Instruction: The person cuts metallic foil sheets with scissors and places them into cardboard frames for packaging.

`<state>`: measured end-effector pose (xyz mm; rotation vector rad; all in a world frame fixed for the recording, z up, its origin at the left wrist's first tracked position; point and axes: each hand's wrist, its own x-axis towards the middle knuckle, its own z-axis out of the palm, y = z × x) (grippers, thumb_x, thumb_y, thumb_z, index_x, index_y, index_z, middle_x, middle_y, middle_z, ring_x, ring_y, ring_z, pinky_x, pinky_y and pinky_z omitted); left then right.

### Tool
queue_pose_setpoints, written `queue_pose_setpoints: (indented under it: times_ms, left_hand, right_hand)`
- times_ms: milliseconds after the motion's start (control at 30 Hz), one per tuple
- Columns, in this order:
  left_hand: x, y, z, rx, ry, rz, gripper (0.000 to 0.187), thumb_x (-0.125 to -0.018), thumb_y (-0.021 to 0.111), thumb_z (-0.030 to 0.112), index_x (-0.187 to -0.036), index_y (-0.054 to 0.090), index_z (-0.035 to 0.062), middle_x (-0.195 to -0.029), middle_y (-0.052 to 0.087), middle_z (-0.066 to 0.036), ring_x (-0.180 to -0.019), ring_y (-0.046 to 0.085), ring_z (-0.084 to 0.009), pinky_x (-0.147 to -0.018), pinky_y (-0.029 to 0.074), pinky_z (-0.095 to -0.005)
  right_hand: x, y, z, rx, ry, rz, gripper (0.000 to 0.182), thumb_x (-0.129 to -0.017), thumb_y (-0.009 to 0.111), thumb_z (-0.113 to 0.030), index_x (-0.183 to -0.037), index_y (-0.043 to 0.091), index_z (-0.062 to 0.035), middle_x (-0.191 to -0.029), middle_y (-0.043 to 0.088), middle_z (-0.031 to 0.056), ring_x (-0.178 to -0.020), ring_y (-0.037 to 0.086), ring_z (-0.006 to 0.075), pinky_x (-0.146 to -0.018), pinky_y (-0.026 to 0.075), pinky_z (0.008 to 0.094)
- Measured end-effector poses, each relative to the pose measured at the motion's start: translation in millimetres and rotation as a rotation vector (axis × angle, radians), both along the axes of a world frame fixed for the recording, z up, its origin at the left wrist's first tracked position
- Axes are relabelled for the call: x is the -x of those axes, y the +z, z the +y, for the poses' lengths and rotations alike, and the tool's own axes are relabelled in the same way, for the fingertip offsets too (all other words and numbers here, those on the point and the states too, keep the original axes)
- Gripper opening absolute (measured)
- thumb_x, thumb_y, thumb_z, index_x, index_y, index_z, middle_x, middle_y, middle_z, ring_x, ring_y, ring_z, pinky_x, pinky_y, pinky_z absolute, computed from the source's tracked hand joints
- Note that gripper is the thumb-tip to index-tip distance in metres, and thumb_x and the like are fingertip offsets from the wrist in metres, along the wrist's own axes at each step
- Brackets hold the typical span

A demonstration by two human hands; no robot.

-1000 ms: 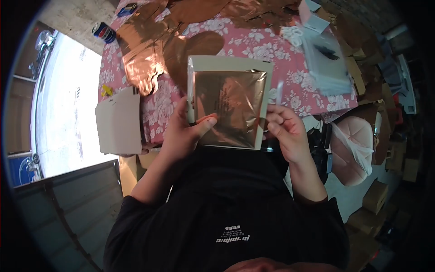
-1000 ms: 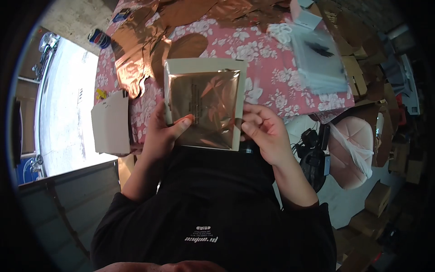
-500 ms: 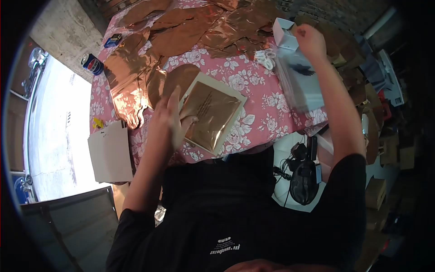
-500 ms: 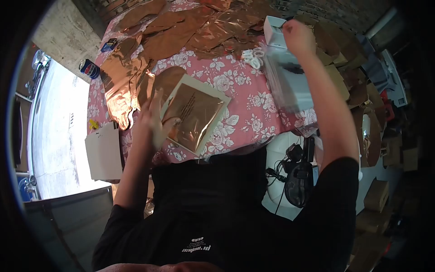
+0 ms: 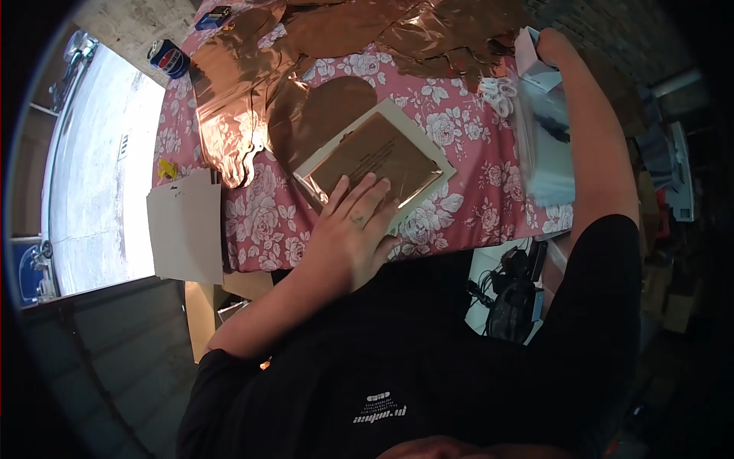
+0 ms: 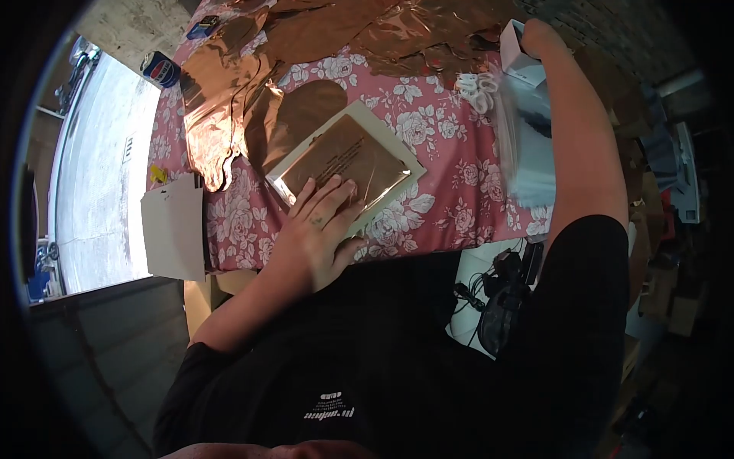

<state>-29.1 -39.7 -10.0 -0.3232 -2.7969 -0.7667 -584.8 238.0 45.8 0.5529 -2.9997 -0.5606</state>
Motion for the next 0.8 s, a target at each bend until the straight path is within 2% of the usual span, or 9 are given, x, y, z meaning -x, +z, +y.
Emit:
queue_pose_setpoints:
  times_ms: [200, 267, 300, 333, 400, 467, 533, 667, 800]
  left_hand:
    - [-9.5, 8.8, -2.7, -0.049, -0.064, -0.036, 0.053, -0.086, 0.083, 0.017, -0.135, 0.068, 0.0029, -0.154, 0.056, -0.021, -0.151, 0.048, -0.0399, -0.127, 0.033, -0.0607]
    - [-11.1, 9.0, -1.1, -0.054, -0.073, -0.027, 0.052, -0.087, 0.083, 0.016, -0.135, 0.068, 0.0035, -0.154, 0.056, -0.021, -0.151, 0.048, -0.0399, -0.127, 0.033, -0.0608]
    - [-9.9, 8.7, -0.3, -0.052, -0.060, 0.001, 0.052, -0.087, 0.082, 0.016, -0.136, 0.068, 0.0036, -0.154, 0.056, -0.020, -0.150, 0.048, -0.0400, -0.127, 0.033, -0.0608]
    - [-8.9, 8.1, 1.1, -0.051, -0.048, 0.027, 0.052, -0.087, 0.082, 0.015, -0.136, 0.068, 0.0037, -0.154, 0.056, -0.020, -0.150, 0.048, -0.0401, -0.127, 0.033, -0.0609]
    - [-2.5, 4.7, 6.1, -0.056, -0.041, 0.061, 0.052, -0.088, 0.081, 0.016, -0.137, 0.067, 0.0038, -0.154, 0.055, -0.019, -0.151, 0.047, -0.0397, -0.128, 0.031, -0.0601]
    - [4.8, 4.1, 12.2, -0.018, -0.017, 0.081, 0.051, -0.091, 0.078, 0.018, -0.139, 0.066, 0.0040, -0.155, 0.055, -0.019, -0.152, 0.046, -0.0382, -0.130, 0.028, -0.0590]
    - [14.5, -1.4, 18.9, 0.009, -0.013, 0.067, 0.051, -0.093, 0.076, 0.020, -0.140, 0.066, 0.0039, -0.155, 0.055, -0.019, -0.152, 0.045, -0.0373, -0.130, 0.027, -0.0586]
    - [21.9, -10.3, 25.1, 0.044, -0.020, 0.020, 0.049, -0.095, 0.072, 0.021, -0.141, 0.065, 0.0037, -0.156, 0.056, -0.018, -0.153, 0.045, -0.0360, -0.131, 0.025, -0.0579]
    - [20.4, -14.4, 27.6, 0.066, -0.034, 0.039, 0.048, -0.095, 0.070, 0.017, -0.140, 0.065, 0.0028, -0.155, 0.057, -0.019, -0.152, 0.046, -0.0365, -0.131, 0.026, -0.0571]
  right_hand:
    - [18.7, -4.3, 23.0, 0.076, 0.042, 0.130, 0.029, -0.098, 0.062, -0.019, -0.106, 0.080, 0.0013, -0.115, 0.076, 0.0269, -0.108, 0.074, 0.0458, -0.093, 0.060, 0.0501]
    - [28.9, -4.2, 44.1, 0.385, 0.087, 0.231, 0.032, -0.101, 0.067, -0.025, -0.111, 0.079, 0.0023, -0.105, 0.080, 0.0205, -0.097, 0.078, 0.0338, -0.086, 0.061, 0.0411]
    - [-51.7, 33.2, 4.3, 0.667, -0.207, 0.258, 0.017, -0.094, 0.078, -0.022, -0.101, 0.081, -0.0063, -0.101, 0.079, 0.0220, -0.095, 0.078, 0.0361, -0.089, 0.059, 0.0483]
    - [-74.8, 30.7, 14.8, 0.663, -0.214, 0.256, 0.017, -0.094, 0.078, -0.022, -0.101, 0.081, -0.0063, -0.101, 0.079, 0.0220, -0.095, 0.078, 0.0361, -0.089, 0.059, 0.0483]
    - [-109.5, 30.1, 25.8, 1.188, 0.020, 0.153, 0.031, -0.104, 0.070, -0.027, -0.116, 0.078, 0.0009, -0.096, 0.078, 0.0100, -0.085, 0.073, 0.0177, -0.078, 0.057, 0.0312]
    - [-202.3, 19.8, 24.3, 1.348, 0.013, -0.034, 0.028, -0.106, 0.072, -0.025, -0.121, 0.077, -0.0014, -0.093, 0.074, 0.0027, -0.081, 0.064, 0.0090, -0.074, 0.054, 0.0266]
    - [-301.8, -2.0, 22.8, 1.478, 0.123, -0.183, 0.011, -0.106, 0.066, -0.007, -0.114, 0.072, -0.0010, -0.096, 0.072, 0.0043, -0.081, 0.064, 0.0114, -0.075, 0.054, 0.0278]
    - [-443.8, -34.4, 6.1, 1.336, 0.113, -0.203, 0.008, -0.096, 0.074, 0.007, -0.103, 0.076, 0.0043, -0.096, 0.072, 0.0051, -0.080, 0.065, 0.0100, -0.072, 0.054, 0.0258]
    - [-480.9, -51.7, -4.1, 1.334, 0.005, -0.123, 0.012, -0.088, 0.085, 0.002, -0.099, 0.080, 0.0019, -0.088, 0.073, 0.0058, -0.075, 0.069, 0.0114, -0.069, 0.054, 0.0258]
